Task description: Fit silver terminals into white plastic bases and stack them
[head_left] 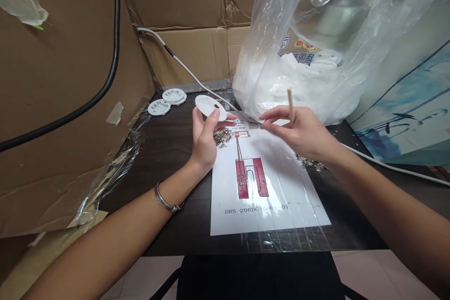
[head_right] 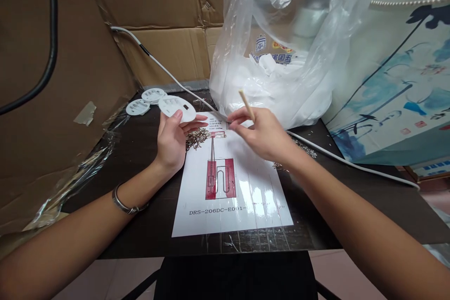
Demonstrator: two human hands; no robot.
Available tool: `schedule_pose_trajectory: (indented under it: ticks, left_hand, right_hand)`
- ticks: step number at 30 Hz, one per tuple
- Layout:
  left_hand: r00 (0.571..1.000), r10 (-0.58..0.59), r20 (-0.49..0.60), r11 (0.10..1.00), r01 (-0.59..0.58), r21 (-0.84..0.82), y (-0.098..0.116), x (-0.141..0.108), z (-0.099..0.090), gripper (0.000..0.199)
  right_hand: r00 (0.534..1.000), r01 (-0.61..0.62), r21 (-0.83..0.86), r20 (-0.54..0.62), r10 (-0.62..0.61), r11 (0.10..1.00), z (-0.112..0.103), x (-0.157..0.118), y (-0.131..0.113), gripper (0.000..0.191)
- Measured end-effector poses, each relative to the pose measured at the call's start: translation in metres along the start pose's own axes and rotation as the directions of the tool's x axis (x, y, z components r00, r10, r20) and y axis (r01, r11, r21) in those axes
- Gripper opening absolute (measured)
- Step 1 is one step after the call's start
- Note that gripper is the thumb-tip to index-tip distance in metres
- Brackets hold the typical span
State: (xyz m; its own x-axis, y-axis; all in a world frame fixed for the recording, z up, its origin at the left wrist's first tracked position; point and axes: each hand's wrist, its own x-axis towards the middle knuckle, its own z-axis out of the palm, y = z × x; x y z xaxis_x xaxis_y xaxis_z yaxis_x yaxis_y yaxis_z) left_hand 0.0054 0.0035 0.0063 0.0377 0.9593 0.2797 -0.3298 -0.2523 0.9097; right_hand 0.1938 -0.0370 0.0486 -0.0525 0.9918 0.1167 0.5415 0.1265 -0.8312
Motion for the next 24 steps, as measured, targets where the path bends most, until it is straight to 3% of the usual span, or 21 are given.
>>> schedule_pose_trajectory:
  ticks: [3,6,8,10,12,14,17,21,24]
  left_hand:
    - [0.984,-0.062,0.165,0.998,0.061,0.008,0.003,-0.008,0.001,0.036]
    - [0.925,-0.189,0.330,0.982,0.184,0.045,0.006,-0.020,0.003,0.036]
    - [0.830,-0.322,0.455,0.944,0.316,0.092,0.009,-0.030,0.006,0.038]
    - [0.675,-0.465,0.572,0.877,0.441,0.192,0.013,-0.038,0.010,0.044]
    - [0.540,-0.547,0.639,0.823,0.485,0.295,0.016,-0.044,0.013,0.048]
    - [0.479,-0.585,0.654,0.799,0.480,0.364,0.020,-0.045,0.015,0.050]
    - [0.459,-0.626,0.631,0.773,0.467,0.428,0.024,-0.044,0.017,0.053]
    - [0.479,-0.654,0.586,0.757,0.429,0.493,0.028,-0.043,0.025,0.041]
    - [0.476,-0.664,0.577,0.748,0.396,0.533,0.026,-0.042,0.033,0.034]
  right_hand:
    - [0.998,-0.054,0.013,-0.019,0.054,0.998,-0.014,-0.007,0.007,0.023]
    - [0.997,-0.068,0.139,-0.033,0.073,0.988,-0.014,-0.009,0.018,0.019]
    - [0.995,-0.049,0.225,-0.076,0.068,0.973,-0.010,-0.009,0.024,0.018]
    - [0.993,-0.019,0.269,-0.111,0.051,0.963,-0.003,-0.009,0.028,0.017]
    - [0.992,0.008,0.283,-0.123,0.028,0.959,0.004,-0.010,0.030,0.018]
    - [0.993,0.018,0.276,-0.120,0.016,0.961,0.009,-0.012,0.030,0.019]
    - [0.993,0.011,0.258,-0.116,0.020,0.966,0.013,-0.014,0.027,0.018]
    - [0.994,-0.027,0.321,-0.091,0.059,0.947,0.010,-0.015,0.023,0.020]
    - [0.991,-0.069,0.271,-0.095,0.098,0.960,0.001,-0.014,0.021,0.022]
